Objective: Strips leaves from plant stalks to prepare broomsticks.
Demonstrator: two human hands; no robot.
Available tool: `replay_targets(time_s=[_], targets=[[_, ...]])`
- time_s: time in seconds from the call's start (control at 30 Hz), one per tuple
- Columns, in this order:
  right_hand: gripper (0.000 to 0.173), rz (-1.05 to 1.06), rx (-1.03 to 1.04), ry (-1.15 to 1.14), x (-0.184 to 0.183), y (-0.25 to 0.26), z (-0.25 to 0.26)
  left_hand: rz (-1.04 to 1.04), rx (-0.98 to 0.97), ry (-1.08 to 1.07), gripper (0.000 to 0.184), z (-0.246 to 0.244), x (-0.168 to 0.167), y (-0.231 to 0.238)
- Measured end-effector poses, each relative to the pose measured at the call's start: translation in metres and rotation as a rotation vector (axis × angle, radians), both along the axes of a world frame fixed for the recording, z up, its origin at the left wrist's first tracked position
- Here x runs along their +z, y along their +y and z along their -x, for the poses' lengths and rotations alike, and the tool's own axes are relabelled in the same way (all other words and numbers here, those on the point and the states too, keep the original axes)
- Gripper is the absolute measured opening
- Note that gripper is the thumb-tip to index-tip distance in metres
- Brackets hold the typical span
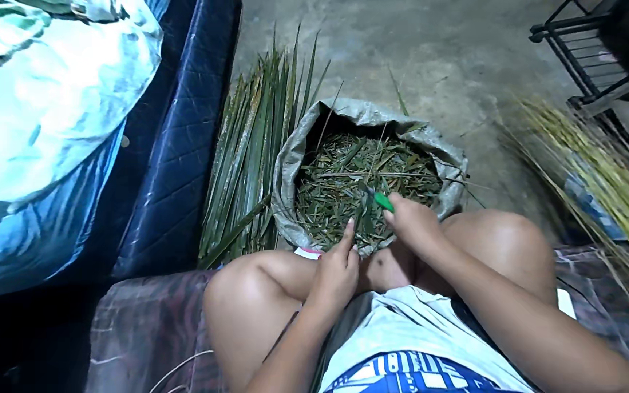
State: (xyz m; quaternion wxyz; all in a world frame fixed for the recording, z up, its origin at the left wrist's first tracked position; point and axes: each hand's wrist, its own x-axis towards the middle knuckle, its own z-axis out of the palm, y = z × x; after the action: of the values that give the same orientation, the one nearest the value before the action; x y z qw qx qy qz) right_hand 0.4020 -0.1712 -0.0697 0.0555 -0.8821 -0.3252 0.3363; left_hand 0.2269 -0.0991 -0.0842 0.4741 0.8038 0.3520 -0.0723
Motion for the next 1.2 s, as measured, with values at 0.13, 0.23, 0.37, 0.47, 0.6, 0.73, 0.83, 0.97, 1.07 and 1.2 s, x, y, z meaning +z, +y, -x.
replay_targets(time_s=[0.13,0.23,0.37,0.47,0.6,0.73,0.83,0.97,1.07,1.2], targets=[[0.031,-0.099,0.090,0.223,0.001,-0.011,0.019,-0.004,0.025,0.026,0.051,-0.001,-0.007,0.007],[0.030,-0.103,0.186,0.421,-0.007,-0.015,0.043,-0.029,0.068,0.076,0.052,-0.002,-0.006,0.011],[0.032,-0.013,0.265,0.270,-0.006,-0.006,0.047,-0.027,0.079,0.098,0.052,-0.003,-0.004,0.010],[0.035,0.029,0.224,0.062,-0.008,0.004,0.031,-0.023,0.061,0.060,0.047,-0.004,-0.006,0.008],[0.034,0.034,0.064,-0.045,-0.019,0.010,0.006,-0.029,0.024,0.037,0.052,-0.005,-0.007,0.004],[0.033,-0.030,0.052,0.079,-0.013,0.002,0.008,0.031,0.060,0.012,0.051,-0.002,-0.005,0.006],[0.030,-0.107,0.156,0.275,-0.012,-0.008,0.030,0.059,0.114,-0.007,0.046,0.001,-0.005,0.008],[0.028,-0.121,0.198,0.351,-0.014,-0.012,0.049,0.054,0.146,-0.040,0.051,0.004,-0.009,0.010],[0.032,-0.025,0.228,0.178,-0.010,-0.004,0.043,0.058,0.153,-0.027,0.042,0.003,-0.008,0.009],[0.033,0.025,0.176,0.014,-0.011,0.006,0.026,0.091,0.125,-0.014,0.049,0.000,-0.005,0.008]])
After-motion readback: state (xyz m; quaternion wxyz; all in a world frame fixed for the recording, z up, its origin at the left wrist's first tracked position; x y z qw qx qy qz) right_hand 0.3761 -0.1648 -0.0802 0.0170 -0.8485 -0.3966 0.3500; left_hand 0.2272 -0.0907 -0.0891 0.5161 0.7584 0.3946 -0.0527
